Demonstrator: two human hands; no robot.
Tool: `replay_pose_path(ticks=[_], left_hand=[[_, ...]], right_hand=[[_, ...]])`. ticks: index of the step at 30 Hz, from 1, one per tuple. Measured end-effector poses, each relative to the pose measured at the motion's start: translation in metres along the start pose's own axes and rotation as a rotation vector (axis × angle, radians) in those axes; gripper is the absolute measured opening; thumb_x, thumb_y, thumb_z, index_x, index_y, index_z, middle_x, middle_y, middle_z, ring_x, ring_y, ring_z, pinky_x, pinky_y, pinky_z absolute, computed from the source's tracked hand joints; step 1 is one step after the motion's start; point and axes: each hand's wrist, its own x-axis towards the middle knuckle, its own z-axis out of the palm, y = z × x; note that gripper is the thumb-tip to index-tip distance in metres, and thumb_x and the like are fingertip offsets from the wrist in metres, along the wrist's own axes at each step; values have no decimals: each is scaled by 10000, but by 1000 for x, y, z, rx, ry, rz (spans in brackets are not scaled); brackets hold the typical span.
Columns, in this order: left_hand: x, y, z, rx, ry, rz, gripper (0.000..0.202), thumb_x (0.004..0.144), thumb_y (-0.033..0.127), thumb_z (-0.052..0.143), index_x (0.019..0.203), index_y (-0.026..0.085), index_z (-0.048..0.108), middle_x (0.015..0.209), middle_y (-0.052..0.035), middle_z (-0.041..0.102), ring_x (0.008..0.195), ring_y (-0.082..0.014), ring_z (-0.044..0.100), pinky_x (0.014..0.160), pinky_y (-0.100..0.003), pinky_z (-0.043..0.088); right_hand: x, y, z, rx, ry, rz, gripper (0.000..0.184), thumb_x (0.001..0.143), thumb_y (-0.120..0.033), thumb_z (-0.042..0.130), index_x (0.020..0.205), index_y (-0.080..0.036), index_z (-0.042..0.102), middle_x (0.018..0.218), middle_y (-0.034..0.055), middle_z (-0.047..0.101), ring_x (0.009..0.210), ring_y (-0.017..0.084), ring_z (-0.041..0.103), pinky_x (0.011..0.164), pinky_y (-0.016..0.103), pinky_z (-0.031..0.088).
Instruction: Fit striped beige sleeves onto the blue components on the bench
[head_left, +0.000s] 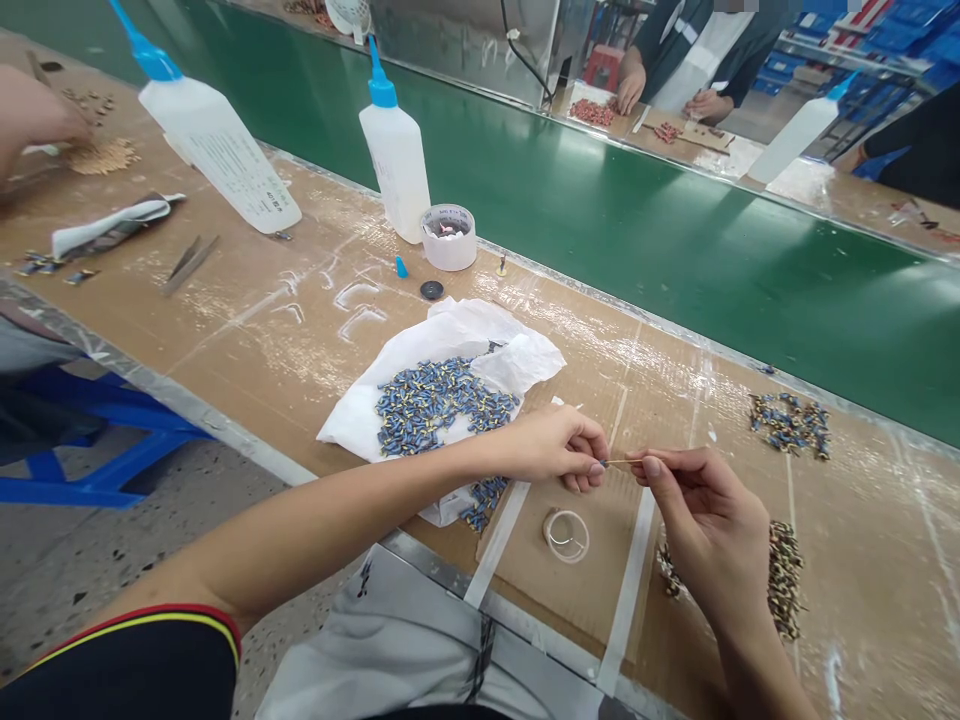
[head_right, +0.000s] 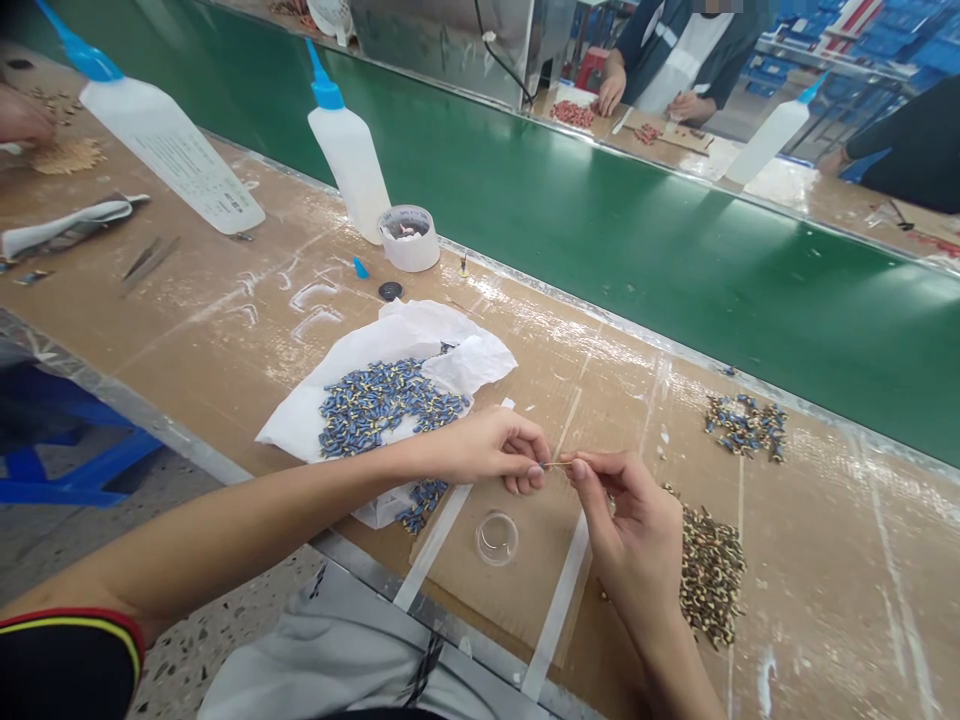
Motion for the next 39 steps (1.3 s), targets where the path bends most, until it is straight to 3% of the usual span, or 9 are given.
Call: replay_pose_path(ticks=[9, 11, 16, 21, 25, 29, 32, 35, 39], left_hand=[[-1, 1, 1, 52, 11, 21, 38, 874, 128, 567, 901, 123, 594, 770, -51, 690, 704, -134, 687, 619, -234, 545], [-2, 3, 1, 73, 27, 24, 43, 865, 115, 571, 900, 120, 597, 747, -49, 688, 690, -132, 684, 613, -232, 543], [-6, 11, 2, 148, 46, 21, 85, 840, 71, 564, 892, 115, 616, 700, -35, 682, 640, -122, 666, 627, -244, 540], [-7, 15, -1, 215, 67, 48, 120, 828, 73, 555, 904, 126, 630, 763, -37, 687, 682, -127, 664, 653, -243, 530], [-5, 14, -1, 139, 51, 19, 95, 827, 108, 555, 897, 119, 618, 752, -47, 688, 662, -130, 650, 652, -259, 530], [-4, 11, -1, 45, 59, -27, 83, 829, 172, 567, 892, 123, 590, 775, -56, 689, 633, -128, 641, 638, -278, 538], [-4, 10, -2, 46, 66, -35, 91, 820, 197, 573, 877, 128, 586, 771, -51, 685, 638, -129, 639, 628, -272, 529], [-5, 12, -3, 47, 70, -40, 105, 811, 219, 566, 866, 132, 585, 750, -36, 676, 632, -123, 628, 622, -263, 518], [-7, 12, -3, 61, 103, -51, 129, 793, 245, 555, 863, 139, 578, 721, -20, 665, 609, -118, 609, 599, -252, 499]], right_hand=[[3, 0, -10, -15, -31, -17, 75, 871, -263, 656, 927, -215, 671, 928, 60, 724, 835, 183, 679, 733, 288, 532], [3, -5, -16, 55, -142, -24, 40, 880, -237, 641, 912, -224, 661, 926, 54, 712, 867, 181, 664, 721, 270, 522], [-2, -22, -12, 110, -600, -191, 73, 888, -166, 612, 853, -223, 642, 925, 37, 648, 879, 172, 620, 785, 297, 483], [-7, -30, 7, -4, -681, -261, 114, 899, -143, 578, 878, -218, 662, 950, 37, 585, 889, 155, 580, 784, 279, 458], [5, -25, -11, -27, -585, -196, 158, 903, -233, 590, 1049, -251, 648, 1022, 42, 629, 916, 168, 600, 808, 297, 471], [26, 5, -63, -318, -224, 42, 186, 912, -333, 539, 1023, -227, 645, 973, 60, 683, 822, 198, 632, 723, 324, 481], [36, 34, -91, -537, -198, 198, 175, 867, -321, 558, 952, -209, 662, 870, 61, 703, 757, 220, 640, 699, 348, 470], [40, 49, -92, -519, -281, 204, 152, 819, -258, 566, 923, -213, 668, 820, 42, 696, 756, 217, 642, 699, 337, 469], [41, 49, -75, -505, -229, 124, 97, 768, -185, 561, 756, -206, 655, 712, 24, 661, 677, 205, 621, 633, 312, 439]])
